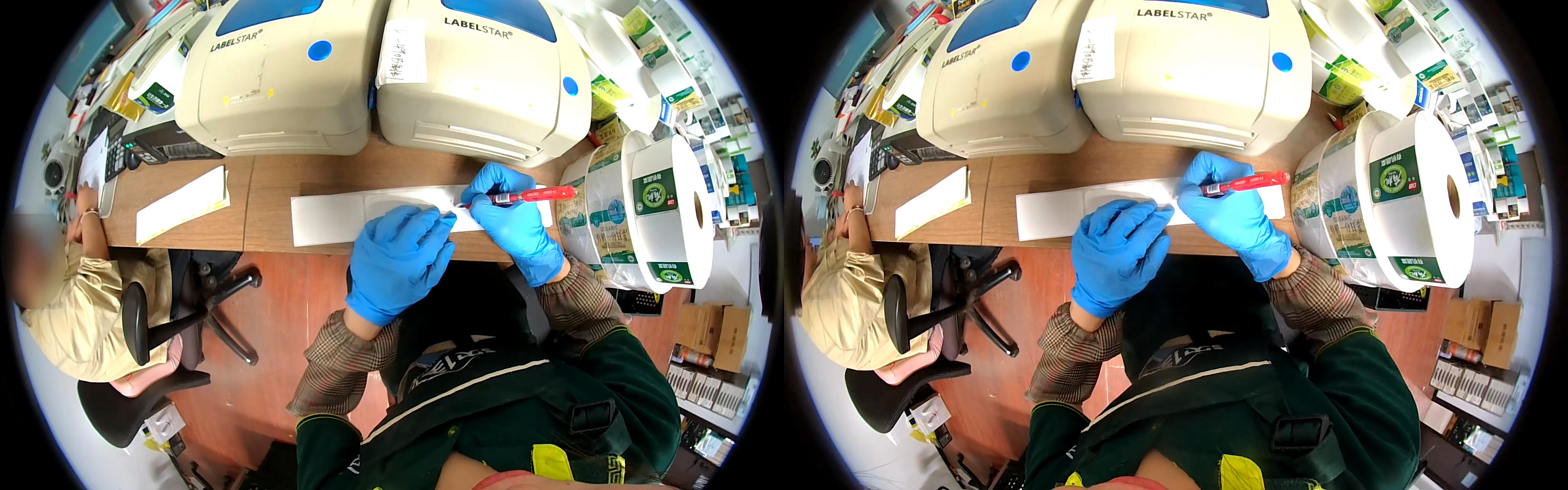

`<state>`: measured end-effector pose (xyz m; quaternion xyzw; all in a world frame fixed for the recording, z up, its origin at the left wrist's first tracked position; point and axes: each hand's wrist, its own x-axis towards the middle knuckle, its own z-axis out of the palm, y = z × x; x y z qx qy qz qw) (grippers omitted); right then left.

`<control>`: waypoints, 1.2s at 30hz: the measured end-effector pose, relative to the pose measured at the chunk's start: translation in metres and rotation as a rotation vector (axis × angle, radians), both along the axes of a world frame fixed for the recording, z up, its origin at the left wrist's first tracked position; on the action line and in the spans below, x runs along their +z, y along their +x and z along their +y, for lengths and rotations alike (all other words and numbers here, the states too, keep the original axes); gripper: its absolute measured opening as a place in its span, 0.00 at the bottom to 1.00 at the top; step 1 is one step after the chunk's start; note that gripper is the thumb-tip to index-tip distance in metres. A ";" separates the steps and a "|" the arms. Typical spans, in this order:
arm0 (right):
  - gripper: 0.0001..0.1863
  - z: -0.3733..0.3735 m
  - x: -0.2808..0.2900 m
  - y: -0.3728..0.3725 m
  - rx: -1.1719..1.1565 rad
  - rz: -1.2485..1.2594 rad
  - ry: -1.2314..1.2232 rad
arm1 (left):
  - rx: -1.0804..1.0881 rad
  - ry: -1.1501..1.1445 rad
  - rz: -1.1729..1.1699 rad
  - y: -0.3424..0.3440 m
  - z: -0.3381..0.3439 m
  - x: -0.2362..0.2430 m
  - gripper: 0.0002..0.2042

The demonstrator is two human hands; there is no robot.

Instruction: The person holds a long white paper strip and writes on it with a red pen. They repeatedly tear off sections of the strip, write on them, and place them on the desk. The person also handles a roll of paper towels and a roll of printed labels.

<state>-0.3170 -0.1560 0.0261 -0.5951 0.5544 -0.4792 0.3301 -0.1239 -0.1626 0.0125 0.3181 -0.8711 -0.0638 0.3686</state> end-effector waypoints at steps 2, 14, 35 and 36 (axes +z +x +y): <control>0.04 0.000 0.001 0.001 -0.006 -0.014 0.022 | -0.005 0.006 0.005 0.000 -0.001 -0.001 0.13; 0.04 0.001 0.000 -0.001 -0.031 0.039 -0.014 | -0.005 0.007 0.002 0.000 -0.001 0.000 0.14; 0.03 0.003 0.004 -0.002 -0.094 -0.092 0.009 | 0.017 -0.001 -0.065 -0.002 0.001 0.004 0.16; 0.03 0.003 0.002 -0.004 -0.091 -0.066 -0.003 | 0.018 0.001 -0.063 -0.003 0.001 0.004 0.16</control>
